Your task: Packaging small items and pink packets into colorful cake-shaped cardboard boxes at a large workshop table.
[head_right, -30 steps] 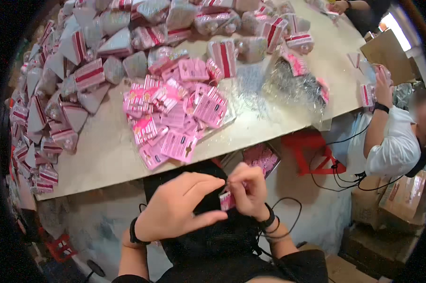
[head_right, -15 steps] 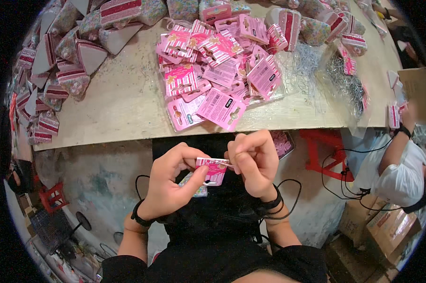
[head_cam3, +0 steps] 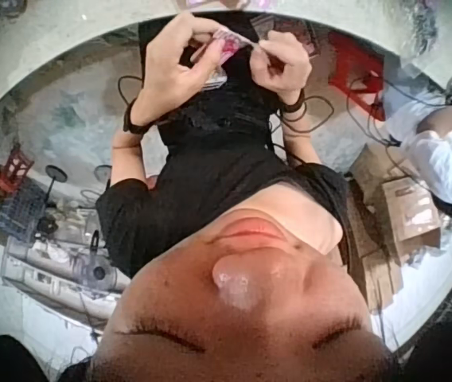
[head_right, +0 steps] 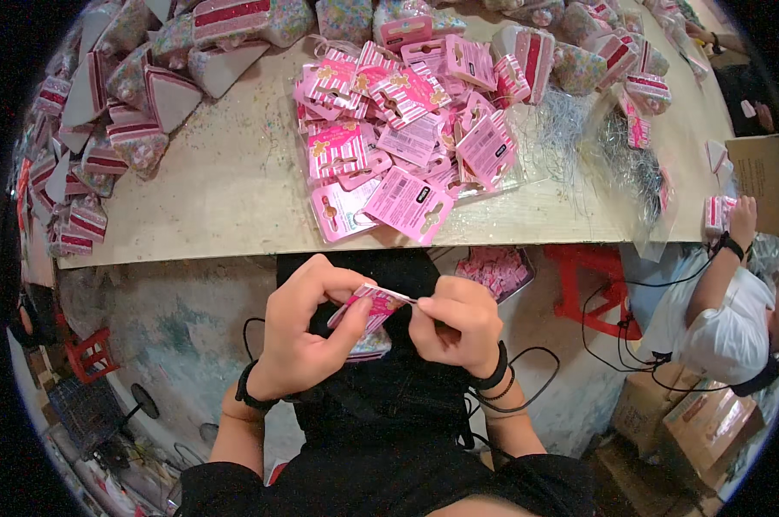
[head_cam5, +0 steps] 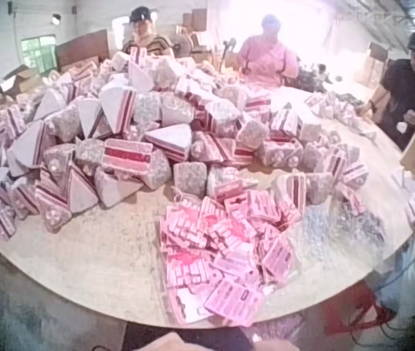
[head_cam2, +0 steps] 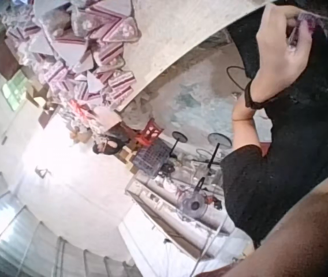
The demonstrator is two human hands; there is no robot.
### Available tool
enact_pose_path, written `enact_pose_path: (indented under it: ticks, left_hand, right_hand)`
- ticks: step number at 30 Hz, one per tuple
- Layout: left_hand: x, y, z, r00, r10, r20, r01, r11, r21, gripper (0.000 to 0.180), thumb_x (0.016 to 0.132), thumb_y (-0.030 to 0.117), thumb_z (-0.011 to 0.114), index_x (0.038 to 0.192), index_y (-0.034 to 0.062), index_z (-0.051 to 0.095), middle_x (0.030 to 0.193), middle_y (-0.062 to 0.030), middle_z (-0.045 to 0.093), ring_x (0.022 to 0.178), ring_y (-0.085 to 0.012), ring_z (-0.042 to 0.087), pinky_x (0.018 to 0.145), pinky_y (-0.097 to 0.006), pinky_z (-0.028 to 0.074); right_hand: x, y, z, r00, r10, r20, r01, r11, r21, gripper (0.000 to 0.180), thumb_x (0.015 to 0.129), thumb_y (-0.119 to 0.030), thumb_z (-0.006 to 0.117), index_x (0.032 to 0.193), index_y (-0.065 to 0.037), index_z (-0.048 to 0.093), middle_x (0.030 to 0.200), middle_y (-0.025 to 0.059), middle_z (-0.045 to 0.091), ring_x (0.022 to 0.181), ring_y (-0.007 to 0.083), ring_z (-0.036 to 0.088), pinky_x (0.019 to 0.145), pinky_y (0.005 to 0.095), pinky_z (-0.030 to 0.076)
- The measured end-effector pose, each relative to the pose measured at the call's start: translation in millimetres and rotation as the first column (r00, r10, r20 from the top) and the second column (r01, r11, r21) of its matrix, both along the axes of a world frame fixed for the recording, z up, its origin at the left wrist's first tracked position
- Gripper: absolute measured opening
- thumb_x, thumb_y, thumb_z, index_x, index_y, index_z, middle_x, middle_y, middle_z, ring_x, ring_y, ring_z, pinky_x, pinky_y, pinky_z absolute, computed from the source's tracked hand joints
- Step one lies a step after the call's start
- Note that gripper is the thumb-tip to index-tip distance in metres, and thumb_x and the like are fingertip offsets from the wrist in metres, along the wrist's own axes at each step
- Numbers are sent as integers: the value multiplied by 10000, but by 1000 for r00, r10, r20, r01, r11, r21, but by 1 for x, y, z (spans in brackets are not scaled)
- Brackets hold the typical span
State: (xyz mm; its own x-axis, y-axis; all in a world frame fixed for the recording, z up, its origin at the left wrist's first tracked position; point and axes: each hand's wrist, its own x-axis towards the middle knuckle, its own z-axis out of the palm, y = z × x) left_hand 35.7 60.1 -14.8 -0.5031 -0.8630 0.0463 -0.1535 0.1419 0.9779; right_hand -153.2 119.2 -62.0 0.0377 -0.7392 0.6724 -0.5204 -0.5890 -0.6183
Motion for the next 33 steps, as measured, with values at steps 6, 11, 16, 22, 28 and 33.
enact_pose_path:
  ticks: [6, 11, 16, 22, 28, 33]
  left_hand:
    - [0, -2, -2, 998, -42, 38, 48, 986, -158, 194, 836, -22, 681, 1016, 15, 623, 818, -91, 568, 642, -177, 568, 565, -285, 453]
    - [-8, -3, -5, 998, -55, 30, 61, 964, -259, 234, 810, -35, 693, 1028, 14, 622, 792, -95, 546, 619, -203, 545, 550, -302, 444]
    - [-18, -12, -36, 969, -113, 219, 213, 830, -515, 290, 738, -36, 721, 987, 27, 587, 801, -110, 556, 670, -276, 564, 586, -355, 470]
    - [-1, 10, -65, 944, -239, 226, 317, 841, -439, 298, 718, -6, 744, 961, 36, 577, 833, -119, 571, 719, -305, 578, 633, -396, 479]
    - [17, 3, -65, 894, -401, 198, 443, 856, -267, 191, 813, 15, 653, 1000, 35, 620, 841, -137, 580, 755, -324, 572, 681, -383, 476]
    - [11, 4, -64, 945, -300, 127, 307, 951, -39, 173, 878, -31, 596, 1048, -4, 581, 891, -154, 572, 780, -300, 597, 690, -351, 488]
  right_hand:
    - [3, 2, -9, 988, -137, 65, 140, 989, -40, 323, 761, 65, 691, 1047, -21, 567, 631, 85, 534, 466, 210, 492, 417, 311, 377]
    - [5, 6, -25, 956, -293, -5, 291, 952, -95, 319, 799, 74, 621, 1098, -17, 555, 754, 122, 635, 614, 202, 569, 535, 298, 476]
    - [17, -21, -65, 962, -141, 232, 133, 990, 49, 236, 797, 95, 696, 990, 0, 598, 646, 68, 510, 501, 151, 481, 444, 268, 346]
    - [43, 29, -54, 685, -329, 650, -163, 800, 577, 87, 903, 12, 645, 967, -9, 590, 763, -23, 568, 616, 25, 484, 546, 183, 377]
    - [45, 42, -63, 446, -332, 831, -499, 679, 539, 71, 955, -61, 612, 937, -20, 557, 681, -14, 560, 486, 16, 450, 429, 184, 323]
    - [31, 38, -64, 354, -308, 883, -606, 644, 468, 100, 965, -76, 601, 910, -16, 544, 643, -4, 538, 446, 36, 437, 391, 204, 310]
